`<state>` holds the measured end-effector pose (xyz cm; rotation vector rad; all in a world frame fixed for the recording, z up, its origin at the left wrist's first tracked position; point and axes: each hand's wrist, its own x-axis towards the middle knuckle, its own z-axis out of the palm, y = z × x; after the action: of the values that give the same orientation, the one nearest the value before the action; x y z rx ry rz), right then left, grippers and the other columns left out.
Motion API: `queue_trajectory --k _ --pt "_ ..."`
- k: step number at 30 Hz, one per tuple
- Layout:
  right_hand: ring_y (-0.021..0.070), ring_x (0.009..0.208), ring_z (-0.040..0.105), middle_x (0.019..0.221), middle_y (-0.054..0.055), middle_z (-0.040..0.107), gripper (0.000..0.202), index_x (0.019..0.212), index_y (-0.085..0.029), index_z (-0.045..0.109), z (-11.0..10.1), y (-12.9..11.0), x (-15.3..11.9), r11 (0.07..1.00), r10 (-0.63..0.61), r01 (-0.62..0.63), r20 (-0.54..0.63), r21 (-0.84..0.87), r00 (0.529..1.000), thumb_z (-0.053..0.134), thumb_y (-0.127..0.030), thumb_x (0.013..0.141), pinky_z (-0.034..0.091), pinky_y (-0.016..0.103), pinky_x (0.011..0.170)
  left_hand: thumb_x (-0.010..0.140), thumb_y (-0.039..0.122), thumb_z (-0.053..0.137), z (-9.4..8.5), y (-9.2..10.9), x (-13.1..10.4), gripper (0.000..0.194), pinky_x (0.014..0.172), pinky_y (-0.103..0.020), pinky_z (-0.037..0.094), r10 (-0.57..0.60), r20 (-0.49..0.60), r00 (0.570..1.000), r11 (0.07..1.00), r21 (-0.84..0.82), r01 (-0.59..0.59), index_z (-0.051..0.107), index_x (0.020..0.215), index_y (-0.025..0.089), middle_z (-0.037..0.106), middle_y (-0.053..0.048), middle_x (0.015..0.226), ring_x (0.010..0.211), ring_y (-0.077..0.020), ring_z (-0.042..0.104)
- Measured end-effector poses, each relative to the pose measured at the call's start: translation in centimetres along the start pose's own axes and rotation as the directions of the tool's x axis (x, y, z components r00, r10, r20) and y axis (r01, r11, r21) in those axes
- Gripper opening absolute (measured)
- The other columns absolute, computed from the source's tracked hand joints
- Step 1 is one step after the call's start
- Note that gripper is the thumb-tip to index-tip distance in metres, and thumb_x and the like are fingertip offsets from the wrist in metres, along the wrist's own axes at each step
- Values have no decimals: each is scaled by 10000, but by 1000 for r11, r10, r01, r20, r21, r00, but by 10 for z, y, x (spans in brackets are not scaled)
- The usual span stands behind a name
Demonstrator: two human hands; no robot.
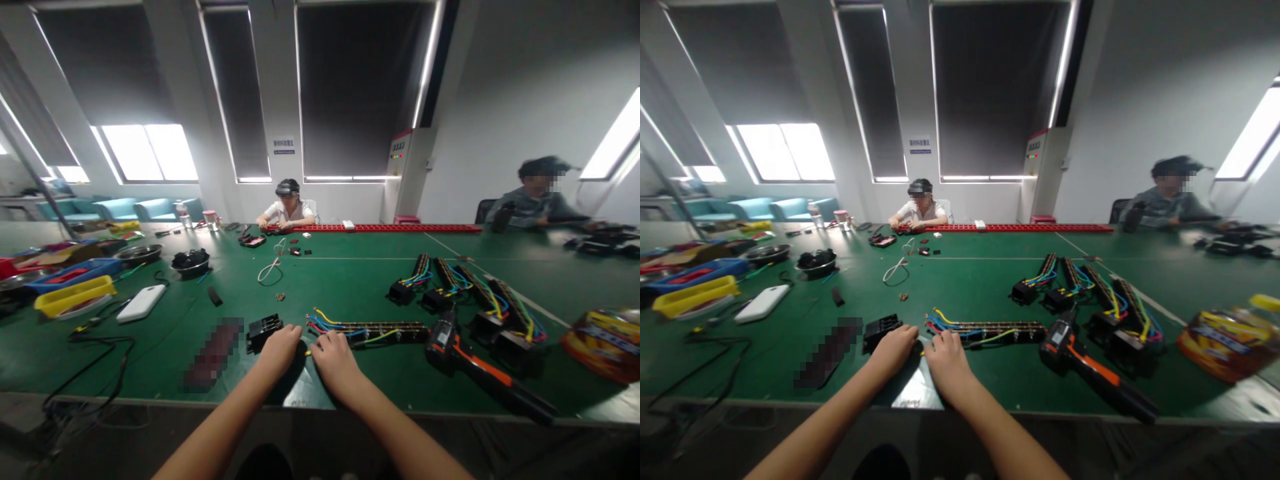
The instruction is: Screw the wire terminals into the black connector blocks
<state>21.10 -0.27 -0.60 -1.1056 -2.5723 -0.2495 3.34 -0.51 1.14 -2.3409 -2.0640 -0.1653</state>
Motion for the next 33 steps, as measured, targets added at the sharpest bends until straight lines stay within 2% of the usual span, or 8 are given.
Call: queue_trajectory --k 2,5,8,12,16,18,25,33 --pt "255 926 562 950 88 684 201 946 -201 714 6 -1 4 1000 5 -5 26 -2 1000 516 -167 949 431 371 783 942 122 424 3 -5 -7 252 829 -285 477 13 -14 1000 999 -36 -13 648 1036 190 649 -87 975 922 -200 657" --pt "237 897 571 940 89 684 185 908 -187 712 11 0 5 999 34 -34 44 -1 998 536 -138 934 426 342 762 946 141 410 12 -11 -19 266 817 -275 472 -11 -147 989 972 -233 -24 672 980 170 647 -95 956 897 -191 639" --pt "241 925 570 963 92 680 180 926 -182 703 13 2 5 999 46 -47 50 9 998 527 -146 943 417 344 788 939 213 441 19 -12 -25 233 784 -291 478 -107 -273 956 845 -531 -57 668 929 158 670 -88 904 847 -198 631" --pt "251 964 565 1001 102 673 194 972 -171 677 13 2 5 998 52 -53 52 25 997 486 -138 961 390 358 807 905 318 499 22 -6 -27 233 753 -304 483 -167 -228 959 624 -778 -76 668 937 161 693 -62 863 796 -203 633" --pt "233 914 572 1020 96 659 224 1009 -180 652 10 2 4 998 49 -52 47 48 998 438 -122 977 360 362 775 868 335 537 22 -1 -26 235 816 -324 483 -141 -188 972 526 -846 -87 674 928 155 707 -70 895 859 -216 644" --pt "230 908 573 1020 90 655 224 1006 -184 647 9 3 3 997 48 -50 42 63 998 434 -120 977 347 363 768 860 336 545 22 -1 -27 234 810 -326 484 -142 -185 972 523 -848 -84 681 921 157 708 -73 893 855 -216 642" --pt "232 914 568 1029 86 649 211 1025 -183 638 4 3 2 992 54 -58 35 109 998 449 -110 965 327 355 762 862 285 546 24 0 -31 183 790 -322 474 -144 -269 952 626 -770 -122 688 864 170 669 -64 862 838 -204 620" --pt "237 926 563 1042 90 647 215 1005 -182 642 4 3 2 991 57 -65 75 117 996 444 -108 962 324 359 768 860 242 554 16 0 -37 176 794 -315 477 -80 -229 970 673 -731 -117 695 940 171 677 -69 910 856 -202 622"
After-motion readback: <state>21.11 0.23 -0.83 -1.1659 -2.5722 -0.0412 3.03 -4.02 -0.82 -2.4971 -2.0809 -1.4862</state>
